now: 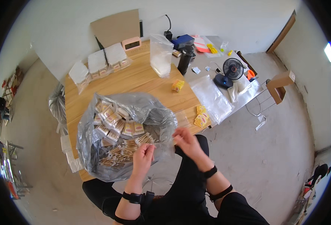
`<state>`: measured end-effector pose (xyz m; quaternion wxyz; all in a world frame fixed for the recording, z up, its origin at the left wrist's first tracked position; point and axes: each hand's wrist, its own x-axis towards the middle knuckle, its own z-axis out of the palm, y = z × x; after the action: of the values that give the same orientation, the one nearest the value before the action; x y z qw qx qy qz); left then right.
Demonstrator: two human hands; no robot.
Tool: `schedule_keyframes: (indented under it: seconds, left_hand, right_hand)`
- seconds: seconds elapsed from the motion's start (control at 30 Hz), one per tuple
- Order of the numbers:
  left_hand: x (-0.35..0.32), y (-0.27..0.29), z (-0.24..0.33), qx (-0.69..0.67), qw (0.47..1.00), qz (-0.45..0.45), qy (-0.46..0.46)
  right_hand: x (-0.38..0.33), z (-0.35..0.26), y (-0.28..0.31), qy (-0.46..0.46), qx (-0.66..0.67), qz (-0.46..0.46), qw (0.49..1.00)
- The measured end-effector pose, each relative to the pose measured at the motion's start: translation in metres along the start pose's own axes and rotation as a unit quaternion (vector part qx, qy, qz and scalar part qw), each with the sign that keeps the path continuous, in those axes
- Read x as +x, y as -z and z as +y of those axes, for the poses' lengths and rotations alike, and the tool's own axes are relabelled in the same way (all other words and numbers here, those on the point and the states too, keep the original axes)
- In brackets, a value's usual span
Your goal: Packing small individual product packets into larger plastic bags.
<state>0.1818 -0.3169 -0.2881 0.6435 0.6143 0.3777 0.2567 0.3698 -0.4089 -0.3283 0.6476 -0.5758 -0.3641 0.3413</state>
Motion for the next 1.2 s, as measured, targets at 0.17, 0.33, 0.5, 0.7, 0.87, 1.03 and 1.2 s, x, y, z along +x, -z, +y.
schedule_keyframes:
  seconds: [0.17, 0.33, 0.5, 0.7, 0.87, 1.03, 1.2]
  left_hand:
    - [-0.001, 0.007, -0.011, 0.053, 0.998, 0.040, 0.002]
    - [0.004, 0.060, -0.035, 0.040, 0.987, 0.157, 0.008]
    - [0.001, 0.083, -0.037, 0.029, 0.982, 0.178, 0.052]
    - [-0.008, 0.122, -0.056, 0.087, 0.972, 0.212, 0.049]
    - [0.005, 0.134, -0.072, 0.235, 0.939, 0.249, -0.031]
    - [0.018, 0.131, -0.069, 0.286, 0.920, 0.261, -0.067]
    - [0.034, 0.136, -0.088, 0.146, 0.936, 0.320, 0.012]
  right_hand:
    - [-0.020, -0.022, -0.008, -0.095, -0.083, -0.009, 0.992]
    - [0.020, 0.017, 0.041, -0.079, 0.045, 0.312, 0.946]
    - [0.049, 0.038, 0.056, -0.140, -0.120, 0.307, 0.934]
    - [0.050, 0.031, 0.022, -0.054, -0.570, 0.255, 0.779]
    - [0.057, 0.027, 0.025, 0.076, -0.632, 0.091, 0.765]
    - [0.065, 0.047, 0.025, 0.060, -0.688, -0.091, 0.718]
    - [0.067, 0.053, 0.021, 0.056, -0.697, -0.096, 0.708]
